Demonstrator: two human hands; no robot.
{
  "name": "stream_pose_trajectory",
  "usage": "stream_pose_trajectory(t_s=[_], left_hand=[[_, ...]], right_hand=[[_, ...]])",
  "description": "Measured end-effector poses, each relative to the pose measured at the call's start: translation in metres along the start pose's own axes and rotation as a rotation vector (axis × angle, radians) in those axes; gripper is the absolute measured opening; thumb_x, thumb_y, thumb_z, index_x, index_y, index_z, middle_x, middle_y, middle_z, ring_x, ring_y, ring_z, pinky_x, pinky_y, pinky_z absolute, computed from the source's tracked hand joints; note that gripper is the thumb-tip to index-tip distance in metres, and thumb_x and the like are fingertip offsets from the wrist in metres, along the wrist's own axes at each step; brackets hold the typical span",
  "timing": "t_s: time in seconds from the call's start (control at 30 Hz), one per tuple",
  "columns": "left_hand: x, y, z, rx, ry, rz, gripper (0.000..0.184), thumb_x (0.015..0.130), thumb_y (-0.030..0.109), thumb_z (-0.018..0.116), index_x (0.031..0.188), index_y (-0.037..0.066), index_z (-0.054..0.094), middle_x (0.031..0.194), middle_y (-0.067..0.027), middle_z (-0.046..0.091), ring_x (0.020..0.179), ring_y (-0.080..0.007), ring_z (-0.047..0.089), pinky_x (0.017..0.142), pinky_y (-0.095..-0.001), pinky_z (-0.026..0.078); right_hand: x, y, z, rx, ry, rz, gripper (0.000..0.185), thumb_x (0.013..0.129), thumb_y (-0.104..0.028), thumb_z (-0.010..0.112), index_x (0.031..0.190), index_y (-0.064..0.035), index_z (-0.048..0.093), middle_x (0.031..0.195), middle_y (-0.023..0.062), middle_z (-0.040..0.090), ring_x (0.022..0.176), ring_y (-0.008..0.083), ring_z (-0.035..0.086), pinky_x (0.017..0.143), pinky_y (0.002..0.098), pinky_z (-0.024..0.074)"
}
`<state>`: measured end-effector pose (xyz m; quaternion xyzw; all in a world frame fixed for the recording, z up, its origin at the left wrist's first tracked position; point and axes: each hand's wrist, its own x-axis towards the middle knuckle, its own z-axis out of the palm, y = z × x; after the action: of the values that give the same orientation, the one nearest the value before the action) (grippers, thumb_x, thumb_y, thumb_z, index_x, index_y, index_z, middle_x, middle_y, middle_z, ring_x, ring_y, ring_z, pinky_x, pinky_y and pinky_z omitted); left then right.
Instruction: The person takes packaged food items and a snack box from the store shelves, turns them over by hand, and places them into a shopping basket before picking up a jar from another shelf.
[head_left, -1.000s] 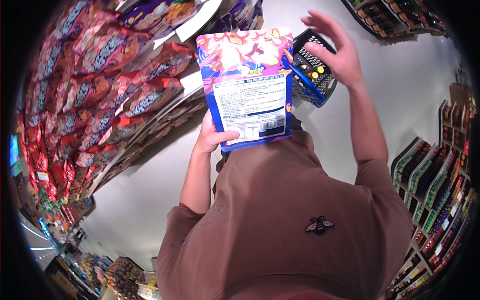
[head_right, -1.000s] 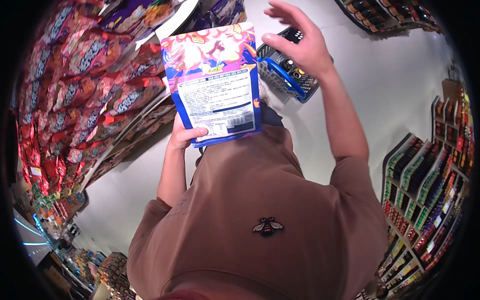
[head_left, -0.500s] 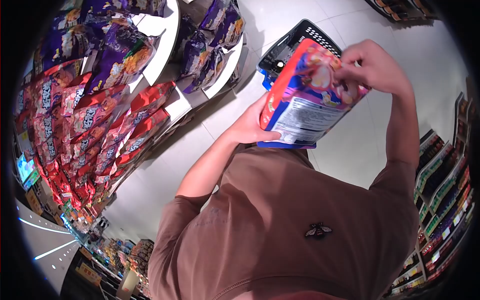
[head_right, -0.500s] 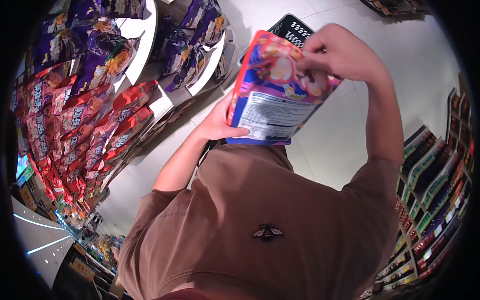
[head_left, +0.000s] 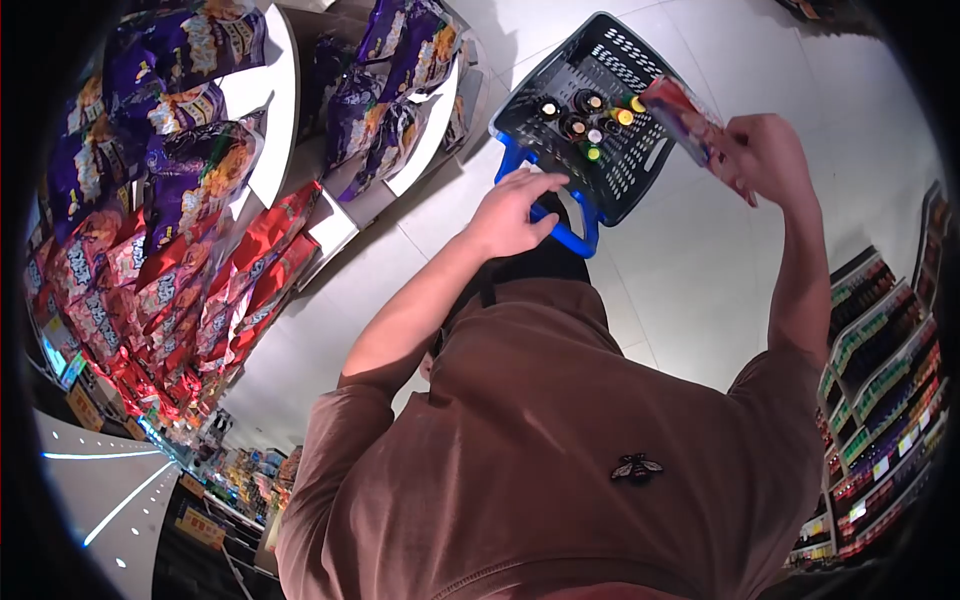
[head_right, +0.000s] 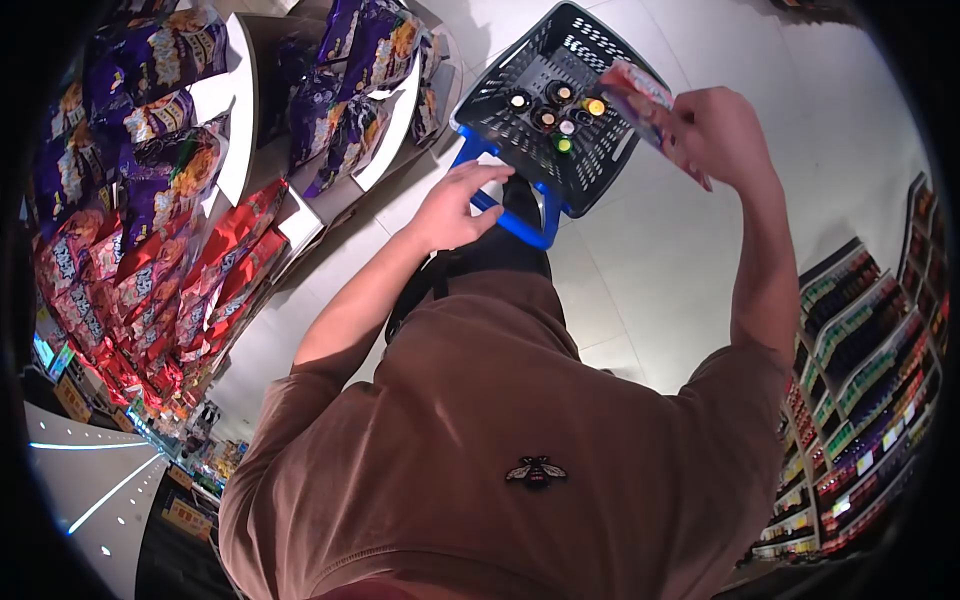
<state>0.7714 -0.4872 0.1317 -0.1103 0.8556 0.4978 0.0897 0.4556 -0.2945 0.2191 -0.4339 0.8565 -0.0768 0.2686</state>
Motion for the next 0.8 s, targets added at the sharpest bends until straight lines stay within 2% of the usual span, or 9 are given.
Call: stream_pose_trajectory(t_s=[0.03,0.07,0.13,0.2,0.4,0.53,0.57,0.67,0.8], left_hand=[[0.002,-0.004,0.008,-0.017,0.007,-0.018,0.043,0.077,0.013,0.069,0.119,0.008,0.063,0.105,-0.0116,0.067,0.105,-0.0315,0.06,0.099,-0.0399,0.044],[0.002,-0.01,0.016,-0.006,-0.021,-0.04,0.043,0.078,0.013,0.07,0.12,0.008,0.063,0.105,-0.0111,0.067,0.104,-0.0316,0.06,0.099,-0.0403,0.043],[0.002,-0.023,0.031,0.012,-0.074,-0.086,0.044,0.079,0.014,0.07,0.122,0.009,0.062,0.106,-0.0102,0.067,0.103,-0.0316,0.06,0.101,-0.0412,0.042],[0.001,-0.031,0.043,0.09,-0.029,-0.058,0.037,0.079,0.016,0.069,0.115,0.01,0.066,0.097,-0.0093,0.069,0.101,-0.0292,0.061,0.102,-0.0397,0.04],[0.009,-0.033,0.053,0.246,0.015,-0.057,0.023,0.079,0.017,0.066,0.099,0.008,0.071,0.09,-0.0086,0.069,0.093,-0.0253,0.062,0.1,-0.0389,0.04],[0.014,-0.044,0.059,0.287,0.107,0.022,0.018,0.075,0.013,0.069,0.093,0.008,0.072,0.082,-0.0057,0.068,0.085,-0.0225,0.064,0.094,-0.0374,0.044],[0.017,-0.047,0.06,0.295,0.179,0.07,0.017,0.073,0.011,0.07,0.09,0.008,0.072,0.079,-0.0043,0.067,0.08,-0.0218,0.065,0.087,-0.0359,0.048],[0.024,-0.051,0.062,0.26,0.256,0.048,0.013,0.071,0.01,0.067,0.083,0.006,0.069,0.074,-0.0043,0.062,0.077,-0.0224,0.062,0.084,-0.0353,0.049],[0.03,-0.056,0.061,0.282,0.228,0.006,0.016,0.07,0.009,0.067,0.086,0.007,0.069,0.075,-0.0031,0.062,0.076,-0.0217,0.062,0.08,-0.0343,0.05]], right_hand=[[0.011,0.007,0.004,0.031,0.004,0.092,0.034,0.087,-0.032,0.065,0.071,-0.0026,0.069,0.063,0.0159,0.062,0.06,0.0338,0.062,0.059,0.041,0.0475],[0.021,0.015,0.01,0.06,0.006,0.185,0.036,0.088,-0.034,0.064,0.072,-0.0028,0.069,0.064,0.0161,0.063,0.061,0.0337,0.062,0.06,0.0407,0.048],[0.041,0.039,0.023,-0.038,0.044,0.201,0.037,0.089,-0.038,0.063,0.077,-0.0035,0.07,0.068,0.0169,0.065,0.066,0.0352,0.064,0.063,0.0418,0.0494],[0.059,0.057,0.036,-0.061,0.072,0.246,0.036,0.088,-0.038,0.063,0.078,-0.0037,0.071,0.071,0.0176,0.066,0.07,0.0361,0.065,0.065,0.0431,0.0496],[0.126,0.112,0.102,-0.052,-0.014,0.224,0.028,0.082,-0.032,0.064,0.088,-0.0075,0.074,0.081,0.0177,0.069,0.082,0.0364,0.067,0.072,0.0443,0.0515],[0.178,0.132,0.161,-0.094,-0.086,0.161,0.026,0.08,-0.028,0.062,0.092,-0.0092,0.074,0.091,0.0174,0.071,0.088,0.0377,0.067,0.078,0.046,0.0532],[0.192,0.136,0.177,-0.135,-0.118,0.157,0.026,0.079,-0.028,0.061,0.095,-0.0108,0.074,0.094,0.0173,0.071,0.09,0.0378,0.068,0.08,0.0468,0.0538],[0.229,0.134,0.217,-0.205,-0.202,0.15,0.028,0.079,-0.029,0.062,0.097,-0.0122,0.074,0.096,0.0185,0.071,0.09,0.0367,0.068,0.079,0.0469,0.0541],[0.271,0.124,0.259,-0.198,-0.194,0.237,0.03,0.081,-0.032,0.058,0.094,-0.0105,0.074,0.098,0.0203,0.07,0.094,0.0376,0.068,0.081,0.0471,0.0538]])
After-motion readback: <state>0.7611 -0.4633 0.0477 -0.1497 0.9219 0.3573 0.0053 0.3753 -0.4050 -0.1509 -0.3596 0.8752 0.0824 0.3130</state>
